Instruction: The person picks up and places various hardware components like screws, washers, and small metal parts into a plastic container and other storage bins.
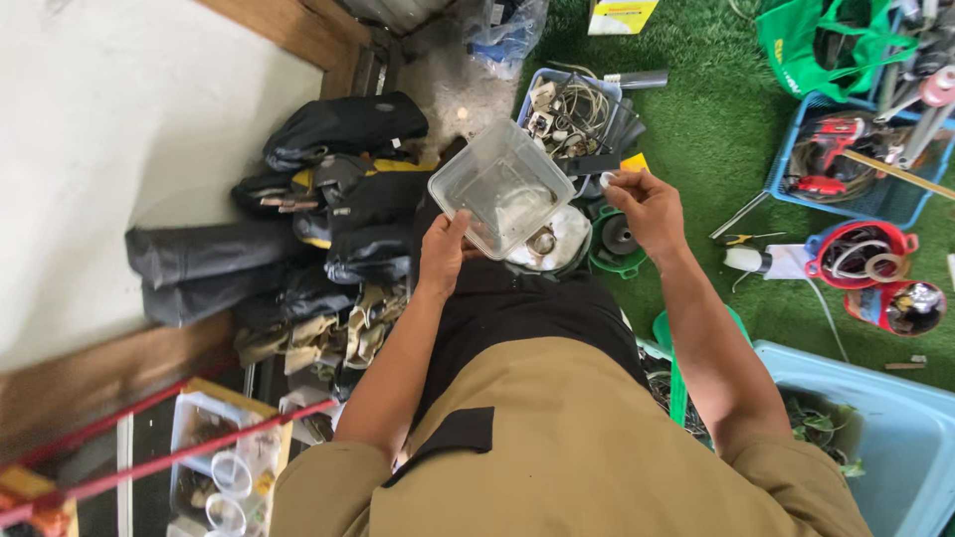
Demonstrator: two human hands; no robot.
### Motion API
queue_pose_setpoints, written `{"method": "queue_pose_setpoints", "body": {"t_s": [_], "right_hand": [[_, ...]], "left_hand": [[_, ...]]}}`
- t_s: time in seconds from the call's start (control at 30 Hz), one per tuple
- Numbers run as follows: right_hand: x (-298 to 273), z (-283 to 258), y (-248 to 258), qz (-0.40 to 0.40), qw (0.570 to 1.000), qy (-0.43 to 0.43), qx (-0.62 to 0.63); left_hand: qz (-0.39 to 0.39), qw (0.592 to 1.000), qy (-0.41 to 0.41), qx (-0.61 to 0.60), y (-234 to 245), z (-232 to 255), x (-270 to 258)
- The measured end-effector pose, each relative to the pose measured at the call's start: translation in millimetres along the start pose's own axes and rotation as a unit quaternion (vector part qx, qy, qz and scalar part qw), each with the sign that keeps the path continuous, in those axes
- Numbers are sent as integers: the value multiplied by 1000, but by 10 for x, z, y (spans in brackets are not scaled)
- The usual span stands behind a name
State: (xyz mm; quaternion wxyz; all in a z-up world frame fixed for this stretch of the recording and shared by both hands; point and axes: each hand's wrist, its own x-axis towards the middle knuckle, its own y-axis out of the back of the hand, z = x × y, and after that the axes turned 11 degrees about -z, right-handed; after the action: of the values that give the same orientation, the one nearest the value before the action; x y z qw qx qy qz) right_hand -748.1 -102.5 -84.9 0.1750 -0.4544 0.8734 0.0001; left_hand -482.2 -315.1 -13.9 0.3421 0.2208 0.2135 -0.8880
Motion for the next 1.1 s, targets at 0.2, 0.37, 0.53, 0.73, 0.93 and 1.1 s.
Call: {"method": "queue_pose_setpoints", "body": {"t_s": [0.2,0.37,0.53,0.73,0.93,1.1], "right_hand": [[1285,480,-124,55,997,-20,41],[3201,958,-635,22,983,-130,-131],[5207,1728,-970,-20,959,-2,-283],[6849,2764,-931,-37,909,1,-414],[7186,3434,-950,-55,877,-184,-440],[6717,3466,-1168,-17,918,-228,-325]], "left_hand": [[-5,994,23,-107,867,-283,1368],[61,995,-4,-80,1551,-446,2895],[108,988,9,-110,1957,-824,3955],[63,977,57,-196,2213,-1330,4321],[11,989,54,-138,2164,-1353,4349],[14,988,71,-134,2049,-1281,4407]]}}
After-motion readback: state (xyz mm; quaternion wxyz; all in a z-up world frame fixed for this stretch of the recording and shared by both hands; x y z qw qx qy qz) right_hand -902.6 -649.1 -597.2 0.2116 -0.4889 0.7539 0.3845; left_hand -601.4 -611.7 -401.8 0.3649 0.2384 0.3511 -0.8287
